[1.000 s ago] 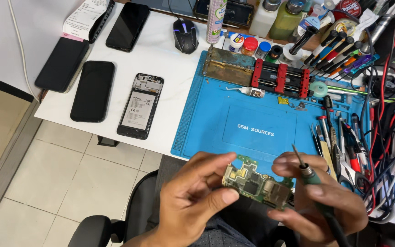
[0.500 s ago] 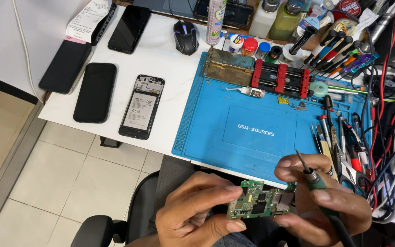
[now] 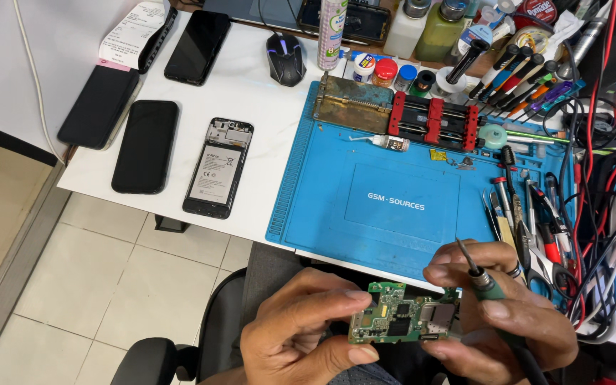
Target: The person works on a small green circuit board placed on a blue mat. They use a soldering iron to apply heat to components on the board and then use a small brush to clean the surface. A disassembled mobile phone and other tools are visible on the desk.
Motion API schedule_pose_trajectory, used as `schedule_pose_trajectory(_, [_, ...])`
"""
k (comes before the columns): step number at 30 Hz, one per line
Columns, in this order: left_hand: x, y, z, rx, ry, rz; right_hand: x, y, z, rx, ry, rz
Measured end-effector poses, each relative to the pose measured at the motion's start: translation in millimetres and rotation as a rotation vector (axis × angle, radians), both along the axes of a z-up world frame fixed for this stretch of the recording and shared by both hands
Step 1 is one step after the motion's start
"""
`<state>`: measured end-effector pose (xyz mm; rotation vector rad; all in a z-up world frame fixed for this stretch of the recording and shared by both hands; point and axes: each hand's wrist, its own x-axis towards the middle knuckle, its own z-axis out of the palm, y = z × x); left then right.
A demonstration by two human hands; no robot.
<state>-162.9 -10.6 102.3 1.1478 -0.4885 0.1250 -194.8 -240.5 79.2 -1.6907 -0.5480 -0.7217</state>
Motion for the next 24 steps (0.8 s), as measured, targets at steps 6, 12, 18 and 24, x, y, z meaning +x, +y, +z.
schedule_pose_trajectory(6, [2.5,-1.3,-2.3,-0.01,-0.015,-0.001,-2.2,1.0,-1.3,0.016,0.025,-0.021])
schedule_pose_trajectory(12, [2.2,-1.7,-0.9,-0.018,-0.007,-0.001,1.0,0.1,-3.9,0.013,0.005,-0.01])
schedule_pose_trajectory(18, [2.8,-1.8,-2.9,-0.022,-0.014,-0.003,1.4,-1.4,-5.0,0.0,-0.003,-0.005])
schedule_pose_trajectory(24, [2.2,-2.2,-5.2,-0.073,-0.012,-0.034,-0.6,0.0,-1.9,0.001,0.012,-0.005])
